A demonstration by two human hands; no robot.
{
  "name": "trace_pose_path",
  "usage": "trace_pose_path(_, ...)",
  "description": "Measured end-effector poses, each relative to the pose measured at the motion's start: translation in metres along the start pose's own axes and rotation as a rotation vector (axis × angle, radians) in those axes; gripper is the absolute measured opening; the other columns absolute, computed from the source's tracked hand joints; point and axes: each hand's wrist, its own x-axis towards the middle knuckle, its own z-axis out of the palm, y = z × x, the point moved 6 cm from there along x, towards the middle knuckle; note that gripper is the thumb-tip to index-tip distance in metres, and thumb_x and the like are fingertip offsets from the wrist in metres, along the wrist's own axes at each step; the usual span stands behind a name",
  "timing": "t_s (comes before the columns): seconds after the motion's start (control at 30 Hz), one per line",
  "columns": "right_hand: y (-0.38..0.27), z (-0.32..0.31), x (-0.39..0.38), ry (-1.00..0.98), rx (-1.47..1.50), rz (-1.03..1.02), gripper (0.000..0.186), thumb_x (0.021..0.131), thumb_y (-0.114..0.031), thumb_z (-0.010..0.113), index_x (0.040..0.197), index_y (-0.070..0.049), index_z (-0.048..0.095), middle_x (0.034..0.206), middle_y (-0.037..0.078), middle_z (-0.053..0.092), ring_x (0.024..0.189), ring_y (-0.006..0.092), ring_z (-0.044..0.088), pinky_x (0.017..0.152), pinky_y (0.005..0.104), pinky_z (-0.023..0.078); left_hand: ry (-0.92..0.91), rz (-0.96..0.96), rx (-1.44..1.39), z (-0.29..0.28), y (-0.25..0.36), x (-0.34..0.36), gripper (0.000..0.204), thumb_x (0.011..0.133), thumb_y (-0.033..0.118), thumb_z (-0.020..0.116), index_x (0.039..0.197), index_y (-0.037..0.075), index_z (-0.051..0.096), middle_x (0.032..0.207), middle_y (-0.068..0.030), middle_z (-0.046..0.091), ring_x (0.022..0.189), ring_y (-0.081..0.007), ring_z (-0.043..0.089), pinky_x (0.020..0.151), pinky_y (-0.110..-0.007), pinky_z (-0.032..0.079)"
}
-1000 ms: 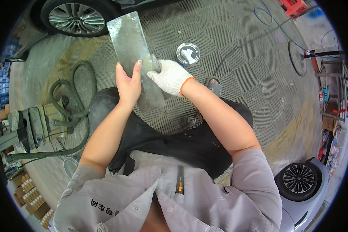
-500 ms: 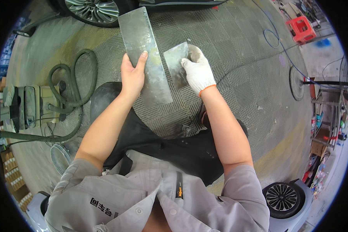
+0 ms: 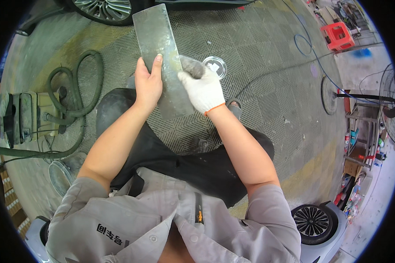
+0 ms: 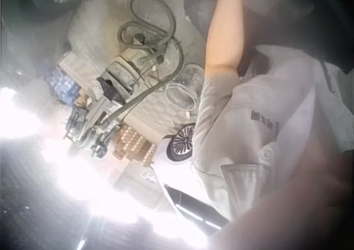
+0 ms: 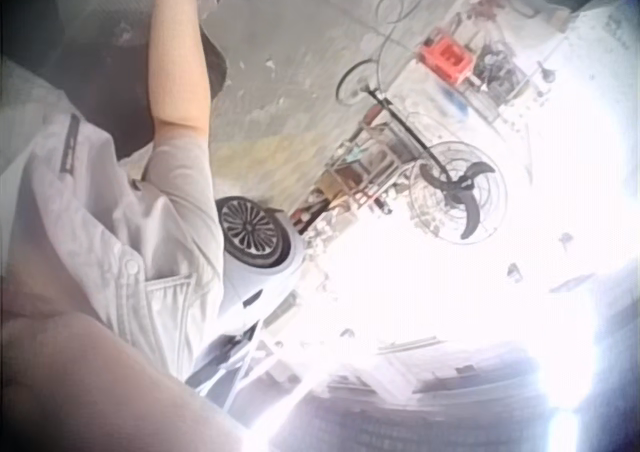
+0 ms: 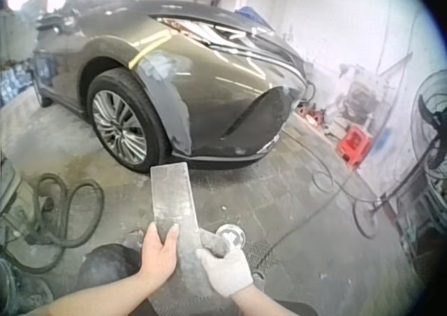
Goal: The person scoops body filler from a container onto a metal spreader and applies it to a marked area on the front fender of a car. They smooth the filler with the spreader and a cloth, working within the taped-off section.
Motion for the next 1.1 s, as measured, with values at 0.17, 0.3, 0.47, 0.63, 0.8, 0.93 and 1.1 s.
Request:
trace_pose_path(0.17, -0.004, 0.006, -0.001, -0.217, -0.151, -0.031, 0.042, 0.104, -0.011, 0.069, 0.143, 0.006, 0.067, 0.131, 0.017, 0.079, 0.122, 0.0226, 0.074, 0.109, 0.0345, 0.055, -0.040, 0.169, 0.087, -0.002, 0.014, -0.008, 0.033, 0.110, 0.023, 0.071, 0.124, -0.005, 0.061, 0.115, -0.0227, 0.076, 0.106, -0.0311, 0.074, 0.097, -0.042, 0.056)
trace_pose_path(0.3, 0.005, 0.006, -0.003, -0.384, -0.454, 0.031, 0.050, 0.107, -0.023, 0.067, 0.147, 0.008, 0.063, 0.137, 0.018, 0.075, 0.127, 0.0261, 0.070, 0.112, 0.0390, 0.051, -0.114, 0.248, 0.132, -0.001, 0.020, -0.015, 0.034, 0.109, 0.023, 0.073, 0.123, -0.005, 0.060, 0.112, -0.0221, 0.077, 0.101, -0.0317, 0.076, 0.092, -0.042, 0.057)
trace_pose_path(0.47, 0.022, 0.016, -0.007, -0.530, -0.208, 0.157, 0.052, 0.106, -0.028, 0.061, 0.142, 0.009, 0.065, 0.128, 0.020, 0.077, 0.115, 0.0287, 0.072, 0.106, 0.0398, 0.054, -0.267, 0.206, 0.311, 0.003, 0.019, -0.014, 0.036, 0.109, 0.025, 0.074, 0.124, -0.004, 0.060, 0.112, -0.0203, 0.077, 0.101, -0.0288, 0.075, 0.092, -0.041, 0.057)
trace_pose_path(0.63, 0.028, 0.004, 0.013, -0.210, 0.367, 0.100, 0.057, 0.113, -0.040, 0.059, 0.146, 0.005, 0.063, 0.136, 0.015, 0.071, 0.116, 0.0241, 0.071, 0.102, 0.0381, 0.057, -0.009, 0.150, -0.032, -0.013, 0.021, 0.012, 0.031, 0.115, 0.024, 0.065, 0.130, -0.003, 0.062, 0.122, -0.0141, 0.076, 0.111, -0.0198, 0.071, 0.100, -0.036, 0.054)
trace_pose_path(0.8, 0.046, -0.001, 0.013, -0.093, 0.039, 0.172, 0.043, 0.098, -0.015, 0.075, 0.135, 0.006, 0.070, 0.120, 0.016, 0.078, 0.108, 0.0233, 0.074, 0.097, 0.0356, 0.059, 0.074, -0.007, -0.220, -0.027, 0.006, 0.026, 0.027, 0.115, 0.023, 0.066, 0.123, -0.003, 0.070, 0.110, -0.0063, 0.078, 0.096, -0.0104, 0.068, 0.088, -0.030, 0.056)
trace_pose_path(0.93, 0.031, -0.005, 0.021, -0.131, -0.026, 0.045, 0.035, 0.099, -0.009, 0.075, 0.130, 0.004, 0.071, 0.118, 0.011, 0.076, 0.107, 0.0219, 0.072, 0.096, 0.0375, 0.058, -0.182, 0.088, 0.012, -0.019, 0.006, -0.001, 0.025, 0.111, 0.023, 0.072, 0.112, -0.003, 0.073, 0.096, -0.0045, 0.079, 0.083, -0.0078, 0.067, 0.076, -0.029, 0.055)
trace_pose_path(1.1, 0.002, -0.041, 0.045, 0.095, 0.597, 0.027, 0.033, 0.096, -0.009, 0.075, 0.126, 0.004, 0.069, 0.112, 0.011, 0.076, 0.098, 0.0228, 0.073, 0.090, 0.0393, 0.061, -0.407, 0.307, 0.383, -0.028, 0.010, -0.025, 0.023, 0.108, 0.021, 0.075, 0.108, -0.001, 0.071, 0.096, -0.0114, 0.080, 0.081, -0.0108, 0.067, 0.075, -0.032, 0.055)
